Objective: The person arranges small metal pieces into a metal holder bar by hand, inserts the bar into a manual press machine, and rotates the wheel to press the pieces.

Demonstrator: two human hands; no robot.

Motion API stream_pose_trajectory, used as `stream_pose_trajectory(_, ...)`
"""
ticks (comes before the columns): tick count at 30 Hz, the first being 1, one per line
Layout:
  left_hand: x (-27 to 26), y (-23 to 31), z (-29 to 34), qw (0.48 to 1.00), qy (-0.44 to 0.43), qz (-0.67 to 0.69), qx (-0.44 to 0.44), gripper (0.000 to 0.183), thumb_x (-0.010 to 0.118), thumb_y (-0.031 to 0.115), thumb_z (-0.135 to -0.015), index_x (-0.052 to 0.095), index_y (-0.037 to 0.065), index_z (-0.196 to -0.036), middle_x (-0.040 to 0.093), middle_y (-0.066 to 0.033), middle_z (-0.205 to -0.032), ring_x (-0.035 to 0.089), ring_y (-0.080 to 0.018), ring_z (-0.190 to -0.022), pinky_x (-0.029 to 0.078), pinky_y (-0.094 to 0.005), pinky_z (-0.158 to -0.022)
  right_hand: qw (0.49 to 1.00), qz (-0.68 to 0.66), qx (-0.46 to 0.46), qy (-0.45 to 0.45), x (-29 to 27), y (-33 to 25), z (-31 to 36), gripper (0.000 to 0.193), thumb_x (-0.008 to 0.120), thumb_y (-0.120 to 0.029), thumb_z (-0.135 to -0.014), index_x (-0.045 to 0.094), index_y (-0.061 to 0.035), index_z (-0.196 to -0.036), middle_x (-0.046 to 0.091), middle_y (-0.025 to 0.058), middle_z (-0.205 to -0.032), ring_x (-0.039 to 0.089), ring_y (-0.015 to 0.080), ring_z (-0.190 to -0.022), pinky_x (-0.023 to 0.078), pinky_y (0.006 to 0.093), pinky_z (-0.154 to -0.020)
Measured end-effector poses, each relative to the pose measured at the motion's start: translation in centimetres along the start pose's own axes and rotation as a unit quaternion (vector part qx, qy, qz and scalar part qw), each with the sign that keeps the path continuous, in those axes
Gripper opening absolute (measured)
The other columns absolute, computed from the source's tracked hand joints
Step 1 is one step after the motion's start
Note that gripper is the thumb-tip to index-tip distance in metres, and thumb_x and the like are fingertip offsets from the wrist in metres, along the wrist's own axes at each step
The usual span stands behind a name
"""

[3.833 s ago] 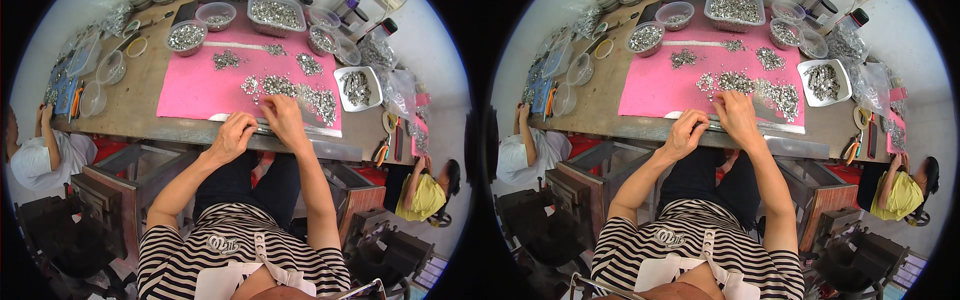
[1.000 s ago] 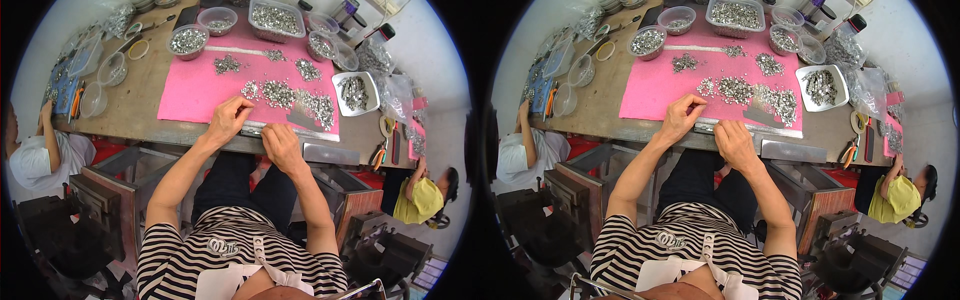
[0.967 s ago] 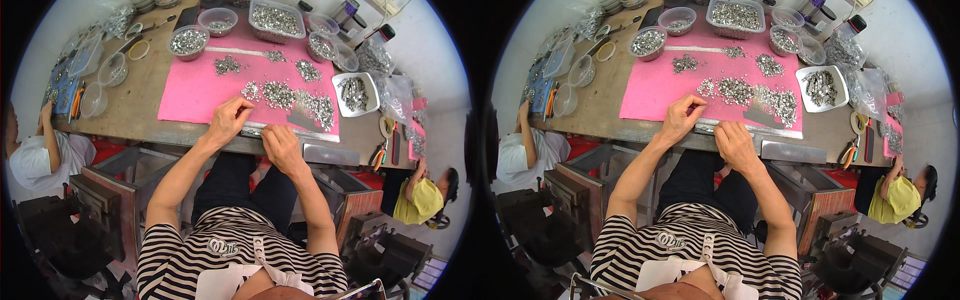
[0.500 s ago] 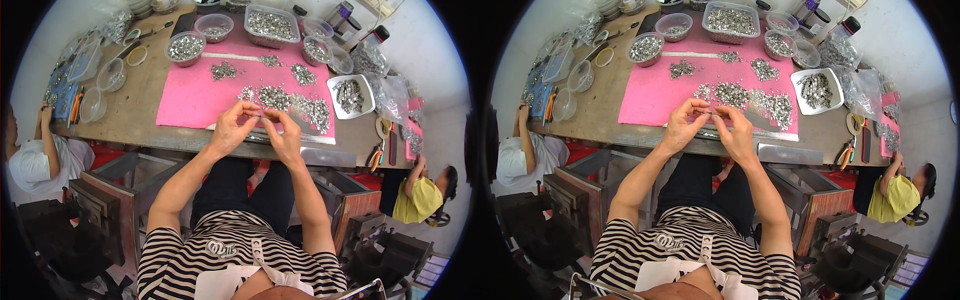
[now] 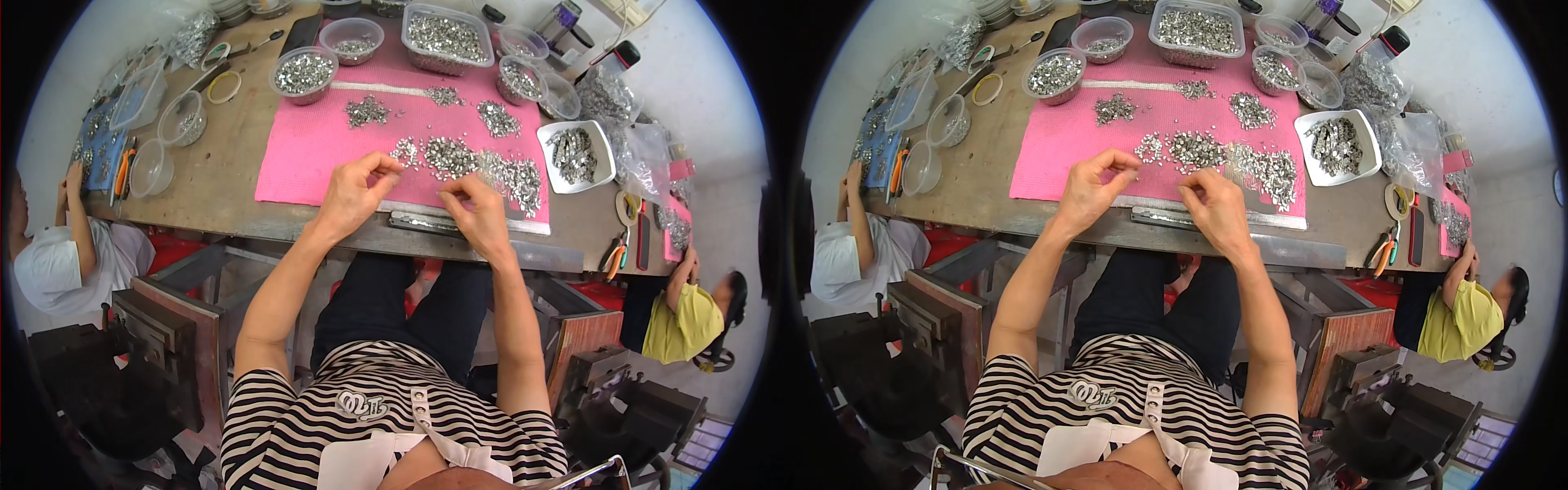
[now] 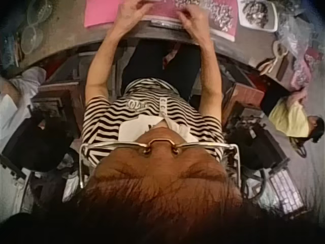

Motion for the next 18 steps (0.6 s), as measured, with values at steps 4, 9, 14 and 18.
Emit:
stream_pose_trajectory(4,0.4,1.5,1.2,0.903,0.011,-0.368,0.222,0.018,0.063,-0.005,-0.086,0.068,-0.001,-0.102,0.065,-0.0111,-0.092,0.062,-0.0292,-0.087,0.051,-0.0376,-0.081,0.958,0.263,-0.114,-0.003,0.6,0.8,0.3,0.008,0.072,-0.004,-0.085,0.067,-0.0042,-0.09,0.064,0.0111,-0.085,0.062,0.0323,-0.08,0.047,0.041,-0.074)
stream_pose_trajectory(9,1.5,1.1,1.7,0.883,-0.001,-0.4,0.246,0.019,0.059,-0.007,-0.083,0.068,0.001,-0.098,0.061,-0.0119,-0.092,0.057,-0.0329,-0.093,0.047,-0.0416,-0.087,0.972,0.201,-0.121,0.0,0.8,0.2,0.8,0.007,0.07,-0.004,-0.085,0.065,-0.0035,-0.089,0.062,0.0108,-0.088,0.06,0.0317,-0.083,0.045,0.0423,-0.076)
stream_pose_trajectory(14,1.2,1.2,1.9,0.877,0.019,-0.402,0.262,0.016,0.065,-0.003,-0.084,0.069,0.002,-0.098,0.061,-0.0108,-0.091,0.057,-0.0311,-0.091,0.045,-0.0415,-0.086,0.994,0.056,-0.078,-0.044,0.7,-1.3,3.1,0.008,0.07,0.001,-0.085,0.064,-0.0012,-0.091,0.062,0.0114,-0.091,0.06,0.0314,-0.085,0.048,0.0403,-0.075)
stream_pose_trajectory(18,1.0,1.5,2.0,0.878,0.04,-0.401,0.259,0.012,0.07,0.0,-0.084,0.07,0.003,-0.096,0.061,-0.0091,-0.09,0.057,-0.0293,-0.092,0.043,-0.0412,-0.088,0.986,0.082,-0.141,-0.014,0.9,-2.3,3.8,0.011,0.069,0.005,-0.084,0.064,0.0007,-0.093,0.062,0.0124,-0.093,0.061,0.0315,-0.086,0.049,0.0405,-0.077)
Point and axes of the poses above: each hand's wrist, its own z-axis away from the middle knuckle, its own x-axis out of the palm, y = z × x, the point moved 8 cm from there along -z, towards the middle knuckle
